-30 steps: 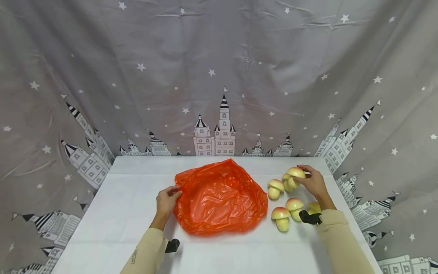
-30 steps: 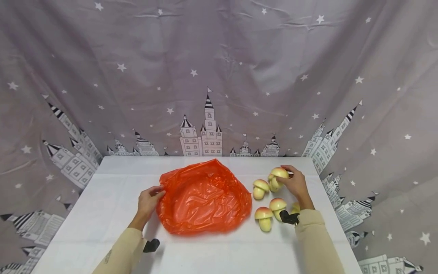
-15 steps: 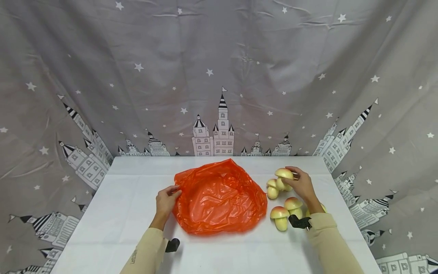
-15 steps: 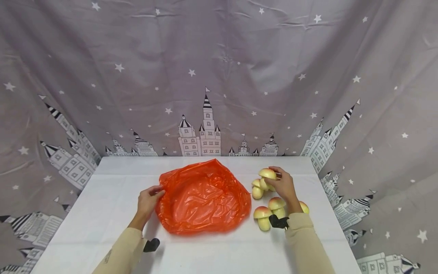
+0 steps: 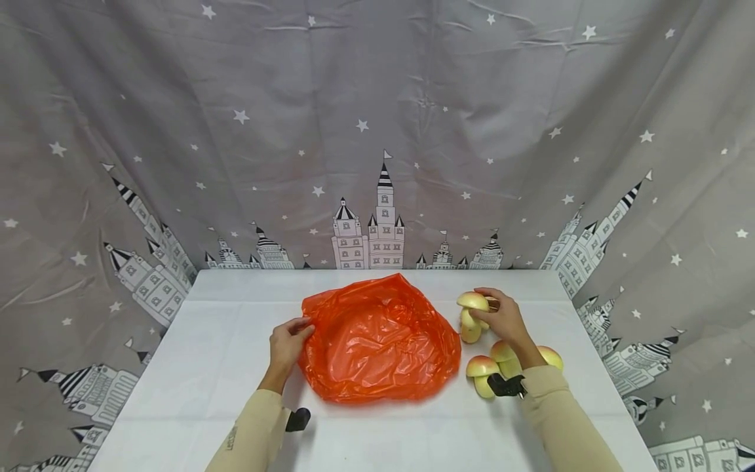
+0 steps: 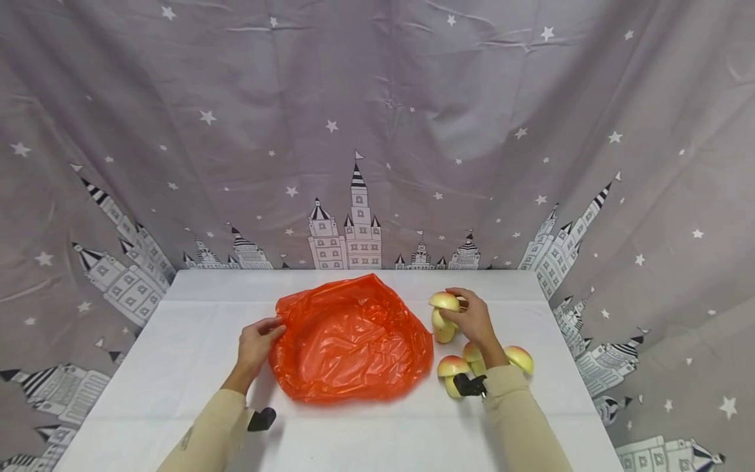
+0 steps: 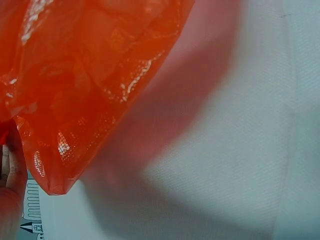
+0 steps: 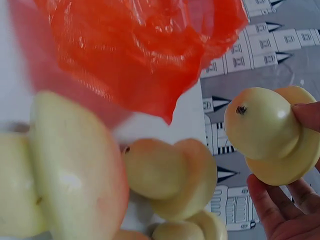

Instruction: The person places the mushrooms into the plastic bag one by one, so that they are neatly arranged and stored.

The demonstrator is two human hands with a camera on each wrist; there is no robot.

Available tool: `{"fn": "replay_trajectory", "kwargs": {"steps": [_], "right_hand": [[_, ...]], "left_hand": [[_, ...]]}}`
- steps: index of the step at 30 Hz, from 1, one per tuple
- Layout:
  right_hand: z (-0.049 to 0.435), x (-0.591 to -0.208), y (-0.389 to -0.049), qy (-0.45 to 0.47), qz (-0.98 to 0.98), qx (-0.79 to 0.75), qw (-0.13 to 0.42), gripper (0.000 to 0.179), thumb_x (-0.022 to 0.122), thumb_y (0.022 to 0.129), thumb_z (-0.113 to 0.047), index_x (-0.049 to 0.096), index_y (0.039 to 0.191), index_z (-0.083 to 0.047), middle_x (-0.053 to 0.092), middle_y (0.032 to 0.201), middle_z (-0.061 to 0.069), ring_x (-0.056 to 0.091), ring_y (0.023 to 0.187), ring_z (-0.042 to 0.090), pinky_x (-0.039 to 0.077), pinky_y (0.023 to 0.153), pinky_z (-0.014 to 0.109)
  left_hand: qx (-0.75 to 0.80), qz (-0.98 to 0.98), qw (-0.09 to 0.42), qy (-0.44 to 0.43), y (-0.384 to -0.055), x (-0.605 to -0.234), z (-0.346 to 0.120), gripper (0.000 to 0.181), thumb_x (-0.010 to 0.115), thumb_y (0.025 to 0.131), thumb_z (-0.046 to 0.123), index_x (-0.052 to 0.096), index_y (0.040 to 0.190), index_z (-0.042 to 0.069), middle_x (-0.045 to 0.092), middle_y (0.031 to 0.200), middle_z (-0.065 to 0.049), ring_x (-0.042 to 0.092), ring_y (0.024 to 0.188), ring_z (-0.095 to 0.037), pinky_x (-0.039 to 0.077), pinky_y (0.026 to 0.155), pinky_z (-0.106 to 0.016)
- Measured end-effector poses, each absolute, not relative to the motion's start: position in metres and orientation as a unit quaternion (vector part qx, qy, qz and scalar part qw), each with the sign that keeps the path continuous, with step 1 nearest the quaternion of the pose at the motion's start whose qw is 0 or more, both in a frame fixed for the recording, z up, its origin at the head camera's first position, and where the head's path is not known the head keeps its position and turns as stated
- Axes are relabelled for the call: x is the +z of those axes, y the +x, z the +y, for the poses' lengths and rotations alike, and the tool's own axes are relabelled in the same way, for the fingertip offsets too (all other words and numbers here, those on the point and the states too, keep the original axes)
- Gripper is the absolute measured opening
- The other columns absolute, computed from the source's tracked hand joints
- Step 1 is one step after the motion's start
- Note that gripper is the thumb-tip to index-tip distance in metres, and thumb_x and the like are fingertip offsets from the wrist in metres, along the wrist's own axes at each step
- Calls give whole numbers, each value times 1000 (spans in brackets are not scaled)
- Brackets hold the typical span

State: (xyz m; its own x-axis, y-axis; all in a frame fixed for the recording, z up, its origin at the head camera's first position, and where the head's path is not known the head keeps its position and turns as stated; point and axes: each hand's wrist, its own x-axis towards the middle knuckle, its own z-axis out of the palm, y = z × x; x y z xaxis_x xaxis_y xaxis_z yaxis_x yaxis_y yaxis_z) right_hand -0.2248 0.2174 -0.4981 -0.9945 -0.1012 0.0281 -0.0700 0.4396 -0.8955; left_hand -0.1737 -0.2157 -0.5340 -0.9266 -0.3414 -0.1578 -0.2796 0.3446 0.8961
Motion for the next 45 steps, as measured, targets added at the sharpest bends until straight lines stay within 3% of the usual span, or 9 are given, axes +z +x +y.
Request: {"fn": "replay_trajectory", "kwargs": {"steps": [6,13,23,28,45], "right_hand": [[202,-494,-228,-60,849,-525,17,50,73,85,-11,55,131,0,53,131,23,55,116,42,53,89,43],[186,-500,-229,-93,847,-524,6,49,74,83,-6,56,127,3,56,127,24,57,113,43,51,91,48],[156,-499,-230,-86,842,-533,18,50,75,81,-8,58,127,-2,58,126,18,57,113,36,50,93,45],[143,-501,-230,-89,831,-547,42,49,73,83,-10,57,129,-3,58,126,18,57,111,37,53,89,43],[106,-511,-240,-134,815,-563,30,46,71,83,-3,57,127,2,58,125,20,59,111,37,52,91,43]], "left_hand": [[-542,-819,31,186,-176,-534,-217,30,64,93,14,66,119,-2,65,111,-22,59,102,-31,50,93,-43],[-536,-823,30,184,-175,-538,-217,30,62,94,16,66,118,-2,64,114,-22,58,104,-32,50,94,-43],[-536,-823,40,185,-176,-538,-217,30,59,96,14,66,118,-4,63,116,-24,58,108,-34,48,96,-45],[-537,-821,42,189,-176,-537,-217,29,58,95,13,65,118,-5,63,117,-25,57,109,-35,47,97,-46],[-544,-814,38,198,-176,-536,-214,28,60,95,12,66,118,-2,63,114,-22,56,105,-32,48,95,-43]]}}
